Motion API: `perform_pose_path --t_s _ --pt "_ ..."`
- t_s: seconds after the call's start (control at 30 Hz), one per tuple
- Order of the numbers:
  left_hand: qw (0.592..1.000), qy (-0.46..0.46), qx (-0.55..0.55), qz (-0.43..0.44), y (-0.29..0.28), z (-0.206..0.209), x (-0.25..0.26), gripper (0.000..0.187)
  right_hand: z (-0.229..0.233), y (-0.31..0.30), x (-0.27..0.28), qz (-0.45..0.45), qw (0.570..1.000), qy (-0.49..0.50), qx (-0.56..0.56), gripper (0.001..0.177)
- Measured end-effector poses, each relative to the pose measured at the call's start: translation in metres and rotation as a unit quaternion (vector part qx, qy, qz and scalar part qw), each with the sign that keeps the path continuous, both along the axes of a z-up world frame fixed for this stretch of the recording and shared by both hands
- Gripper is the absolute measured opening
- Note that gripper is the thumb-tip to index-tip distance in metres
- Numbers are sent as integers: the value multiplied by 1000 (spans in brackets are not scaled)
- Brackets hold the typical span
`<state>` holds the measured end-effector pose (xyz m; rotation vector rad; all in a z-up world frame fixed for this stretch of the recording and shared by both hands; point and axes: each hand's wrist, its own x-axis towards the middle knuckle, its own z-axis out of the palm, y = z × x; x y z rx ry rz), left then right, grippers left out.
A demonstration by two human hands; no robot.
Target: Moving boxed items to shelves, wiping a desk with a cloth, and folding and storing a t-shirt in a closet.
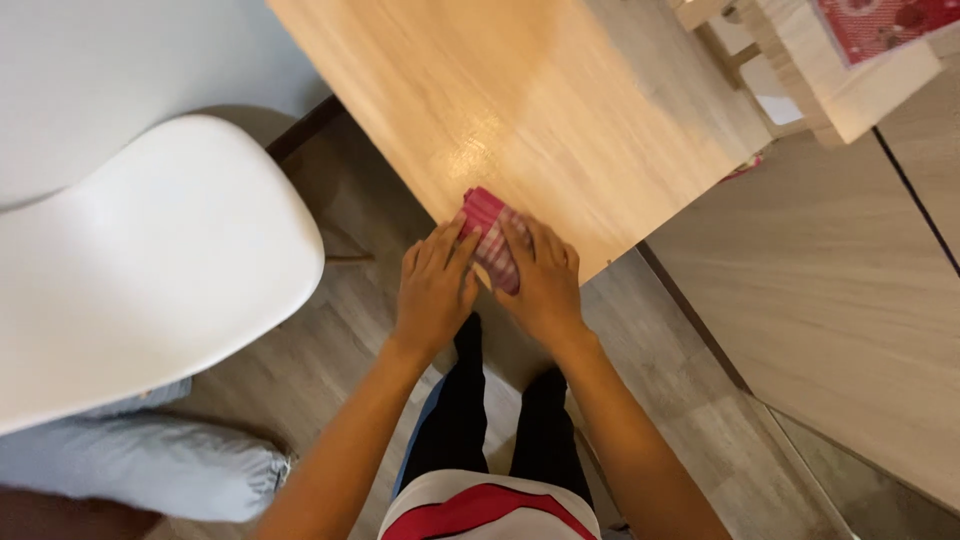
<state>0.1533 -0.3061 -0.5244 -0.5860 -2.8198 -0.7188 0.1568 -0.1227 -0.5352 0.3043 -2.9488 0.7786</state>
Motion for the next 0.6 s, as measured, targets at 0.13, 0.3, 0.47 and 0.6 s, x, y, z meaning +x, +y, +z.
perform_pose_path --t_s 0.13,0.3,0.47,0.6 --pt "998 5 51 -30 5 -4 9 54 3 15 25 -23 999 -35 6 93" --pt "993 -24 53 -98 26 4 10 48 -2 41 55 -52 998 -33 2 87" --pt "985 -18 64 -159 38 7 15 49 2 43 84 -97 995 -38 -2 84" --pt "982 5 67 -174 30 -8 24 57 9 42 91 -56 996 -68 -11 83"
